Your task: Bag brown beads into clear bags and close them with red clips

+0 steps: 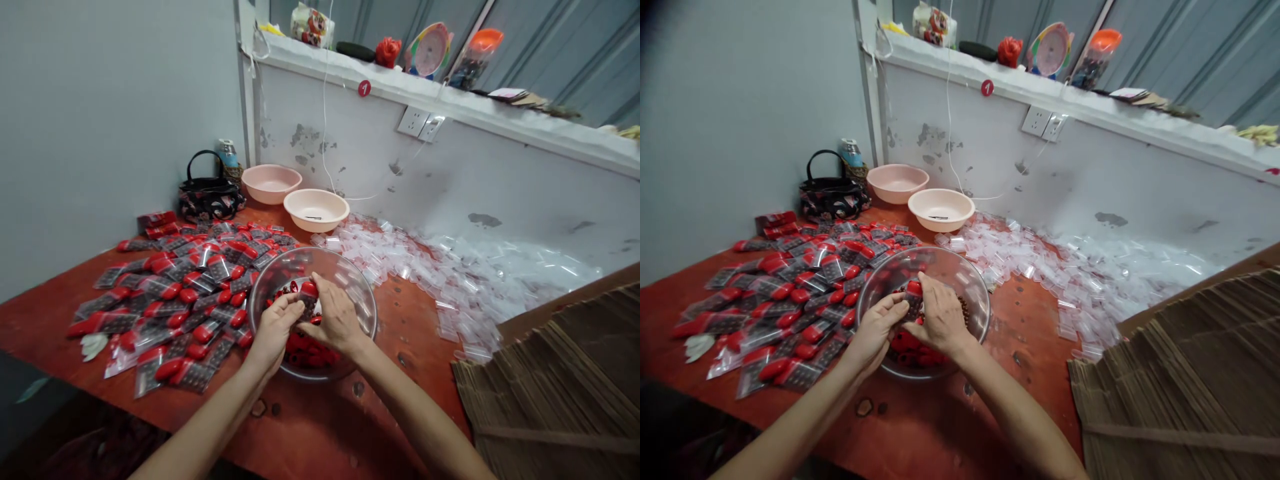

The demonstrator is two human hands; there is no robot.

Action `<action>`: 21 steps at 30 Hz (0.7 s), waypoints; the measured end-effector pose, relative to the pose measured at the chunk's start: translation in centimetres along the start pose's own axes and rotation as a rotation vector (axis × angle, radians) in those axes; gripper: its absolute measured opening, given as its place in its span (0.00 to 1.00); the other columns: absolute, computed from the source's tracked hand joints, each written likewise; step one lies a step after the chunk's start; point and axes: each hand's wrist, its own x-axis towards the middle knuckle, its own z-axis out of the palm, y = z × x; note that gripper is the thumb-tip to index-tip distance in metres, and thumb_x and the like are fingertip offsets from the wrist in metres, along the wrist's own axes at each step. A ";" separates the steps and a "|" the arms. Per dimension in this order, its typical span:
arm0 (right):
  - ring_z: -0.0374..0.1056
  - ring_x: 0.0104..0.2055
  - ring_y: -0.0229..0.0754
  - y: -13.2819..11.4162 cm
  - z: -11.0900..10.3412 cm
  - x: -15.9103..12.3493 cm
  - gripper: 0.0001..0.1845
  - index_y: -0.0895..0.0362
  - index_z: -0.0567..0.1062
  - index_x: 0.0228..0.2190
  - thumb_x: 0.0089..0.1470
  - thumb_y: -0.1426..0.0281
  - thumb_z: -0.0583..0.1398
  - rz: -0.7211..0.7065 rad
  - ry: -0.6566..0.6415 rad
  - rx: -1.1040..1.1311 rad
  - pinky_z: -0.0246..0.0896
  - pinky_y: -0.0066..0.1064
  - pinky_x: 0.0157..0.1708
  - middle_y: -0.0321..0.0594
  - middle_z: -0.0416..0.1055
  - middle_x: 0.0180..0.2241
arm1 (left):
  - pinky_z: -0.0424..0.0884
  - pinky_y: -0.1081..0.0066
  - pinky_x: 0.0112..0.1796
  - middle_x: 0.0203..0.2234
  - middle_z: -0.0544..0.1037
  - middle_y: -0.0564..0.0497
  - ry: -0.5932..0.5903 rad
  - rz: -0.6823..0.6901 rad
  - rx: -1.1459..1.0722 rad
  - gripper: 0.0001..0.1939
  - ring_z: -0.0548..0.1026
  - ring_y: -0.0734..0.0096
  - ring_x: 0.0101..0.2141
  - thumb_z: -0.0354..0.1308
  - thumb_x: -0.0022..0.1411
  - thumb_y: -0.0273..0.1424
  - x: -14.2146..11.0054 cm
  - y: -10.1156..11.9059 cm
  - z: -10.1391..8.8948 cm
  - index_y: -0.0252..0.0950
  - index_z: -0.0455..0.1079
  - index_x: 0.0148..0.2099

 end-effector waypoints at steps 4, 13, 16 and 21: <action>0.61 0.45 0.51 0.5 0.4 -0.2 0.39 0.67 0.54 0.53 0.46 0.57 0.55 -0.009 0.041 -0.048 0.57 0.41 0.43 0.55 0.65 0.44 | 0.66 0.78 0.31 0.29 0.76 0.51 0.023 0.000 0.024 0.16 0.71 0.76 0.29 0.62 0.47 0.32 0.0 -0.2 0.2 0.32 0.69 0.39; 0.54 0.54 0.50 0.6 -1.0 -0.1 0.47 0.64 0.49 0.56 0.43 0.50 0.56 -0.062 -0.010 0.039 0.53 0.40 0.50 0.53 0.58 0.52 | 0.72 0.67 0.35 0.35 0.77 0.47 0.060 0.062 0.406 0.25 0.74 0.60 0.37 0.63 0.44 0.39 1.0 -0.2 -1.5 0.33 0.67 0.44; 0.53 0.55 0.45 3.9 -2.5 -0.5 0.46 0.61 0.46 0.57 0.45 0.52 0.57 0.044 0.083 0.154 0.54 0.36 0.50 0.50 0.56 0.54 | 0.71 0.56 0.40 0.34 0.78 0.50 0.207 0.127 0.417 0.26 0.75 0.57 0.36 0.62 0.44 0.40 1.4 1.4 -2.2 0.37 0.66 0.46; 0.64 0.44 0.39 13.9 -2.7 -2.3 0.17 0.59 0.64 0.45 0.57 0.66 0.48 0.748 -0.050 -0.112 0.59 0.32 0.42 0.45 0.66 0.44 | 0.58 0.40 0.49 0.43 0.75 0.56 0.531 0.330 0.661 0.21 0.69 0.45 0.45 0.56 0.50 0.45 2.5 5.1 -4.8 0.47 0.66 0.46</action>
